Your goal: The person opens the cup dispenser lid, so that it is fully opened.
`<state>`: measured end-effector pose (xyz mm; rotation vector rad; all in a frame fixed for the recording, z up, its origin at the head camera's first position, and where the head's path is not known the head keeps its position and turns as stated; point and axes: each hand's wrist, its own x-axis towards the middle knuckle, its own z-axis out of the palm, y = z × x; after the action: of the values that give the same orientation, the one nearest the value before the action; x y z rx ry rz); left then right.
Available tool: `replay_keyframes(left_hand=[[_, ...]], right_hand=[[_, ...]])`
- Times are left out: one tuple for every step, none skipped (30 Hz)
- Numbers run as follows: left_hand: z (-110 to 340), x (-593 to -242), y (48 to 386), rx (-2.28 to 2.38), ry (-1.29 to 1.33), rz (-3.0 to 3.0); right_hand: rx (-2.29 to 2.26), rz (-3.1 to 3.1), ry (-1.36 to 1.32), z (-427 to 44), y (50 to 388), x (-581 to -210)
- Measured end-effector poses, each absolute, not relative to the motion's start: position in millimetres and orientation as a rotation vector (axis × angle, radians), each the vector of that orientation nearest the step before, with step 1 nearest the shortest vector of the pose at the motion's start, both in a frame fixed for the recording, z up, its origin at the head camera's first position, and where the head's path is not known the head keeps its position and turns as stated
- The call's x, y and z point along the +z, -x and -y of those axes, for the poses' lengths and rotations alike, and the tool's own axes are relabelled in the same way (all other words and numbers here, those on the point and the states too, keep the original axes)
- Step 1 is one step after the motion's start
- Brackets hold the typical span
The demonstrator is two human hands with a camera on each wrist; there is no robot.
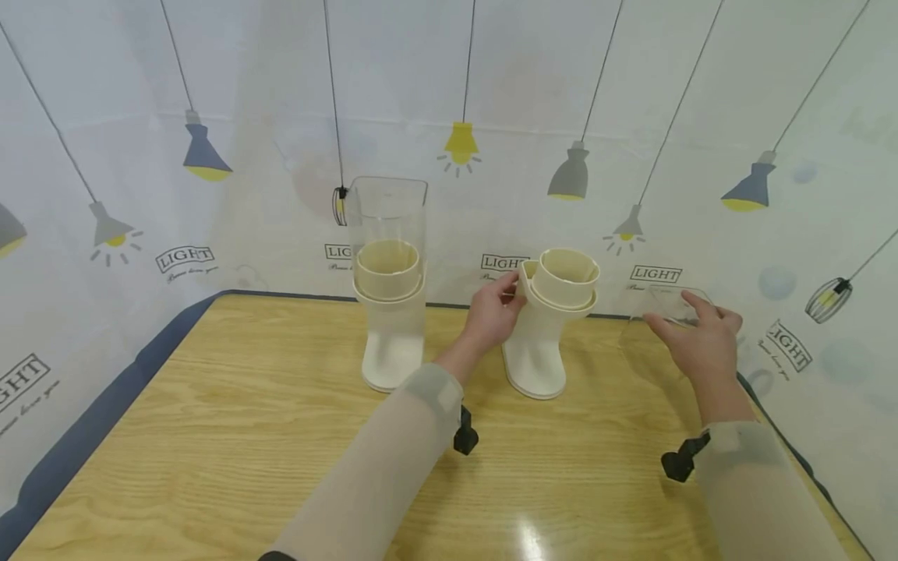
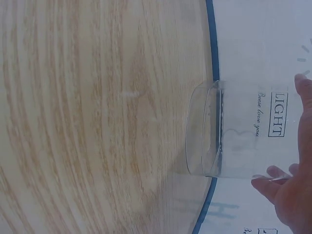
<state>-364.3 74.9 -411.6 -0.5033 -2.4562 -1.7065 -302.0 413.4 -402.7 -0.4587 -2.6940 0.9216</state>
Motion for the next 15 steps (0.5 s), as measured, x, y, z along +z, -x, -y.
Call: replay_keyframes(left_hand=[[-74.0, -411.7, 365.0, -1.701, 0.505, 2.458], [-73.2, -412.3, 365.9, -1.695, 0.505, 2.46], [-72.4, -412.9, 366.4, -1.696, 0.504, 2.46], [-71.8, -413.8, 366.8, -1.694, 0.501, 2.463], [-71.2, -414.8, 367.0, -1.692, 0.497, 2.467], [-70.7, -415.6, 366.7, -1.694, 0.492, 2.47], [-70.4, -416.5, 366.1, -1.698, 0.478, 2.475], [-70.0, -417.0, 365.2, -1.709, 0.463, 2.476], [-69.5, -417.1, 363.8, -1.718, 0.446, 2.48], [-68.9, -416.9, 362.2, -1.724, 0.426, 2.486], [-68.3, -416.1, 360.2, -1.737, 0.414, 2.488], [-67.5, -414.8, 358.2, -1.745, 0.404, 2.488], [-66.2, -413.2, 356.0, -1.751, 0.393, 2.489], [-64.3, -411.3, 353.6, -1.755, 0.388, 2.486], [-62.0, -409.4, 351.4, -1.752, 0.385, 2.484]], right_hand=[[0.913, 2.696, 0.46, -412.6, 303.0, -402.6], [0.903, 2.699, 0.46, -412.1, 303.8, -402.9], [0.894, 2.704, 0.459, -411.6, 304.3, -402.9], [0.881, 2.711, 0.459, -411.1, 304.4, -402.9], [0.872, 2.718, 0.458, -410.8, 304.1, -402.8], [0.863, 2.728, 0.458, -410.7, 303.6, -402.4], [0.85, 2.741, 0.456, -410.6, 302.7, -401.6], [0.841, 2.753, 0.452, -410.6, 301.5, -400.4], [0.835, 2.761, 0.455, -410.7, 300.0, -398.7], [0.833, 2.764, 0.46, -410.9, 298.2, -396.4], [0.835, 2.762, 0.465, -411.2, 296.2, -393.5], [0.839, 2.757, 0.466, -411.5, 294.1, -390.2], [0.843, 2.747, 0.46, -411.5, 292.2, -386.6], [0.86, 2.728, 0.449, -411.3, 290.2, -382.8], [0.87, 2.707, 0.438, -410.8, 288.4, -379.0]])
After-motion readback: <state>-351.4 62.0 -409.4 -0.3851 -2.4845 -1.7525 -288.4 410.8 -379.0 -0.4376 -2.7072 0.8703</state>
